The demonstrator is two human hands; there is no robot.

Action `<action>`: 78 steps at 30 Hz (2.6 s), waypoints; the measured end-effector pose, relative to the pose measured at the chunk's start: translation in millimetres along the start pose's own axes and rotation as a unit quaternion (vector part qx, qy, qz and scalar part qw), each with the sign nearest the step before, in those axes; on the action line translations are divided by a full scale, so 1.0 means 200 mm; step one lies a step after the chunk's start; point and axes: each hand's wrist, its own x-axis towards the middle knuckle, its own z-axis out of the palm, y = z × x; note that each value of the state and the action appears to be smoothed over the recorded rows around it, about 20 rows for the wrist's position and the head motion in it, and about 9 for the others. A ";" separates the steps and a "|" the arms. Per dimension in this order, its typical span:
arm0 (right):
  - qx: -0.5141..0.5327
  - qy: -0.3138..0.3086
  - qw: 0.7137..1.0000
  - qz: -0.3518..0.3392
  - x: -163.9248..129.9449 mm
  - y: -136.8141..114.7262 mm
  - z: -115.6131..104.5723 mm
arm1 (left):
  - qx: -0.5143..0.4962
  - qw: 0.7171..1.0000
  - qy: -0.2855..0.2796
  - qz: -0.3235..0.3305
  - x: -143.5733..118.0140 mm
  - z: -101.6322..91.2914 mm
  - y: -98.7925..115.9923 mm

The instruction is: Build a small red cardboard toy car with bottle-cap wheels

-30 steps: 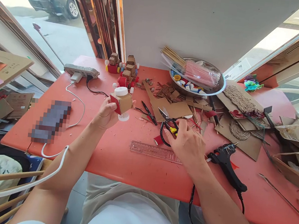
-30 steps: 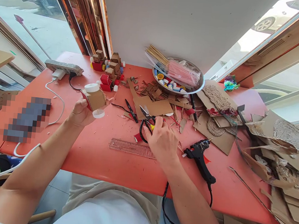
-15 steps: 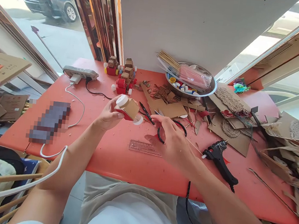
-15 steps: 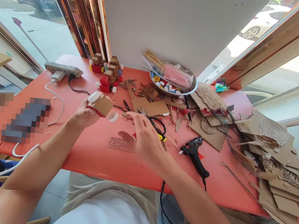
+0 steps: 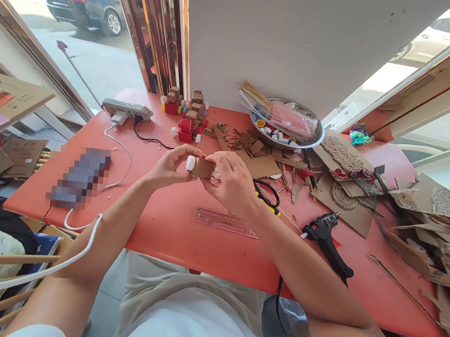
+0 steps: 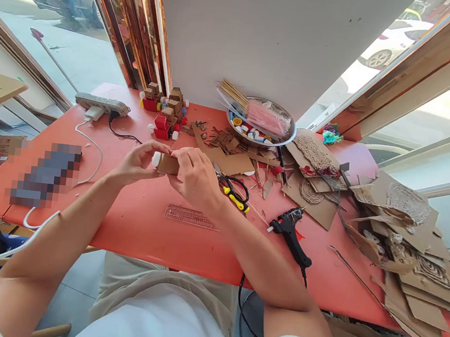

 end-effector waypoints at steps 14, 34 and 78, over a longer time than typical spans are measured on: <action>-0.075 -0.091 0.990 -0.072 0.01 0.01 0.27 | 0.197 0.980 -0.005 -0.018 -0.16 -0.11 -0.05; -0.012 -0.090 0.995 -0.035 -0.23 0.02 0.00 | 0.275 0.961 -0.009 0.001 -0.19 -0.08 -0.06; -0.202 -0.041 0.932 0.297 -0.31 0.30 -0.28 | 0.419 0.908 -0.027 0.014 -0.19 -0.09 -0.01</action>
